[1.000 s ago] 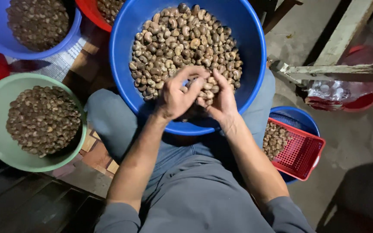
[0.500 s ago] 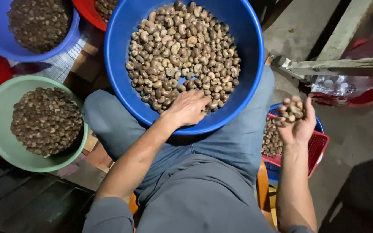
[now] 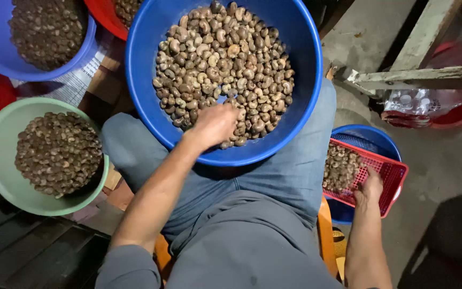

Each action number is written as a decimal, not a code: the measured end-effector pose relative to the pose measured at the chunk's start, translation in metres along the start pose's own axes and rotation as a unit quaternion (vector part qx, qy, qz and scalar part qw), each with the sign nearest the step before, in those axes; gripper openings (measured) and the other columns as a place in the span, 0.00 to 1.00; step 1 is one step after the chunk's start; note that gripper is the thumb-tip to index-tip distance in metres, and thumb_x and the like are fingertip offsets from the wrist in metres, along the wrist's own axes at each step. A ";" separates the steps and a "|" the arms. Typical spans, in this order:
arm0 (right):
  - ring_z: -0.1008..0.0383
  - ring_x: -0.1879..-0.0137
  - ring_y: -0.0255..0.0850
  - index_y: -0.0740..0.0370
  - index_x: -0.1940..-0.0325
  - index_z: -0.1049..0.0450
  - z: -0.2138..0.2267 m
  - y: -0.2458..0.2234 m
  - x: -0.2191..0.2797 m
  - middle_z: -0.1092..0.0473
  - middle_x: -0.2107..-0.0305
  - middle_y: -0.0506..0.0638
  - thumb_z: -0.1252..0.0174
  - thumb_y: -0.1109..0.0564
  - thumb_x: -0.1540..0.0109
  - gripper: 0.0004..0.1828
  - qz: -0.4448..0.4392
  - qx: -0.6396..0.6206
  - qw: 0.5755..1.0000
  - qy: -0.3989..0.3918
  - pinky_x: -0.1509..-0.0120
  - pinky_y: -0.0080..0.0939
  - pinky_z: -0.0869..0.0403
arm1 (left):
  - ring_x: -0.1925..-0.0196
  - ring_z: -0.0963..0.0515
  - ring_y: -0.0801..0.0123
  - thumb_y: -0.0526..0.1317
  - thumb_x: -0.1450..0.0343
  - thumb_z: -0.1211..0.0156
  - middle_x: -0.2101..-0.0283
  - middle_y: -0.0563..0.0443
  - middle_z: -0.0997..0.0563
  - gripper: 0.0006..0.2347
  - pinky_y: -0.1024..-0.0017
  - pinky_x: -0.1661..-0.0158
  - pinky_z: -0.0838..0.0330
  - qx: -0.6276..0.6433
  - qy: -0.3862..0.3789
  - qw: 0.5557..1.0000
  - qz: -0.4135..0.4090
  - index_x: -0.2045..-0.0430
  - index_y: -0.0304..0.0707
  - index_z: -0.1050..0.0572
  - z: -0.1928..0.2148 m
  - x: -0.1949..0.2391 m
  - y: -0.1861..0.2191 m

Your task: The person sorts brown nuts in a large blue basin resting on their lap, picking up individual nuts and transferring them into a red basket to the right. The person continues this sorting process throughout the video.

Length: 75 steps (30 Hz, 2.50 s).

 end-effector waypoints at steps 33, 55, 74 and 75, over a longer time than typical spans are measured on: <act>0.21 0.43 0.57 0.47 0.28 0.38 -0.349 -0.062 0.422 0.24 0.49 0.56 0.34 0.35 0.46 0.45 0.461 0.771 0.284 -0.336 0.42 0.60 0.23 | 0.45 0.18 0.48 0.48 0.32 0.41 0.54 0.42 0.15 0.15 0.45 0.48 0.24 0.057 -0.167 0.980 0.095 0.52 0.50 0.22 0.017 0.023 -0.011; 0.20 0.49 0.58 0.51 0.49 0.22 -0.370 -0.027 0.425 0.20 0.62 0.57 0.37 0.39 0.42 0.22 0.431 0.736 0.329 -0.406 0.46 0.65 0.23 | 0.62 0.17 0.50 0.51 0.26 0.46 0.68 0.35 0.17 0.19 0.53 0.63 0.25 0.236 -0.056 0.957 0.159 0.66 0.29 0.20 0.069 0.040 -0.022; 0.20 0.51 0.64 0.60 0.51 0.19 -0.364 -0.055 0.466 0.21 0.62 0.66 0.42 0.40 0.38 0.23 0.387 0.711 0.371 -0.455 0.50 0.64 0.22 | 0.62 0.15 0.44 0.39 0.25 0.45 0.63 0.35 0.16 0.11 0.44 0.62 0.23 0.092 -0.004 0.985 0.146 0.57 0.31 0.21 0.026 0.011 -0.034; 0.20 0.51 0.64 0.60 0.51 0.19 -0.359 -0.059 0.468 0.21 0.62 0.66 0.42 0.40 0.38 0.23 0.388 0.711 0.368 -0.456 0.50 0.64 0.22 | 0.62 0.15 0.44 0.39 0.25 0.45 0.63 0.35 0.16 0.11 0.44 0.62 0.23 0.092 -0.003 0.985 0.148 0.57 0.31 0.21 0.015 0.007 -0.038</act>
Point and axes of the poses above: each hand's wrist, its own x-axis away from the middle knuckle, its own z-axis out of the back of the hand, y = z × x, the point moved 7 cm from there along -x, towards the middle knuckle
